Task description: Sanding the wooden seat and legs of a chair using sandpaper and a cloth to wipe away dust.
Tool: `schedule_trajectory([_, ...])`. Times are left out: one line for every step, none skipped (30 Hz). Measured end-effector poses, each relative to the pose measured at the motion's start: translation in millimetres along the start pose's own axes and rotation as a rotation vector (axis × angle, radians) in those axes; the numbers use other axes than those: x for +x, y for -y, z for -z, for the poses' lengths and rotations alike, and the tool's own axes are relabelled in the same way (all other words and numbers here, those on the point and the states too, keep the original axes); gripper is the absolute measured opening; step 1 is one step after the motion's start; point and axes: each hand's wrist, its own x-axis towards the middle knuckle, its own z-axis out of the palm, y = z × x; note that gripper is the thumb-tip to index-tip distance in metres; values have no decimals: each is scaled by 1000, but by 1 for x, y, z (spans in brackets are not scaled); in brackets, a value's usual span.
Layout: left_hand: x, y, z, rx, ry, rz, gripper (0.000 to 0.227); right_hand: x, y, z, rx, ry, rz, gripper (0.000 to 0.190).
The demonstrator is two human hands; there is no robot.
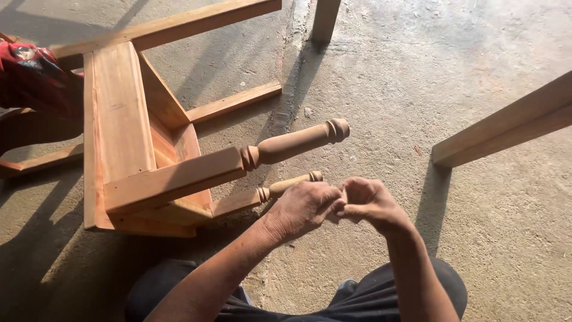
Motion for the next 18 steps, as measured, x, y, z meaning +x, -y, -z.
schedule_trajectory([-3, 2, 1, -2, -1, -3, 26, 4, -2, 5, -3, -2, 0, 54])
schedule_trajectory([-5, 5, 3, 13, -132, -156, 18, 9, -5, 11, 154, 150, 87, 52])
schedule_trajectory([-6, 7, 4, 29, -261, -309, 20, 13, -7, 17, 312, 305, 169, 50])
schedule_trajectory([-13, 9, 14, 27, -262, -311, 20, 15, -10, 21, 310, 302, 169, 50])
schedule_trajectory([-19, 12, 24, 121, -344, -237, 27, 18, -11, 26, 326, 242, 155, 45])
schedule_trajectory([-24, 16, 34, 214, -425, -160, 36, 21, -14, 31, 342, 181, 142, 41])
schedule_trajectory([-39, 31, 50, 209, -428, -158, 36, 22, 3, 27, 338, 182, 136, 41])
schedule_trajectory([-53, 47, 66, 387, -522, -83, 42, 24, 19, 24, 342, 57, 247, 41])
schedule_trajectory([-68, 63, 81, 565, -610, -5, 48, 26, 33, 19, 346, -70, 358, 42])
schedule_trajectory([-78, 83, 86, 559, -609, -2, 48, 34, 37, 16, 344, -70, 352, 42])
schedule_trajectory([-88, 103, 92, 701, -746, 65, 53, 43, 42, 14, 219, -249, 345, 37])
schedule_trajectory([-97, 122, 98, 844, -882, 133, 59, 52, 47, 11, 91, -426, 337, 34])
schedule_trajectory([-97, 133, 97, 843, -888, 134, 59, 66, 48, 9, 87, -423, 340, 34])
schedule_trajectory([-97, 145, 96, 616, -812, 259, 63, 80, 49, 7, -43, -438, 408, 29])
schedule_trajectory([-96, 156, 95, 384, -724, 374, 67, 93, 50, 6, -174, -454, 474, 25])
schedule_trajectory([-94, 145, 99, 381, -728, 373, 67, 102, 57, 3, -180, -453, 476, 25])
schedule_trajectory([-94, 133, 100, 438, -640, 415, 62, 109, 63, -2, -617, -628, 477, 16])
schedule_trajectory([-93, 122, 102, 495, -550, 457, 58, 117, 69, -6, -1059, -790, 462, 15])
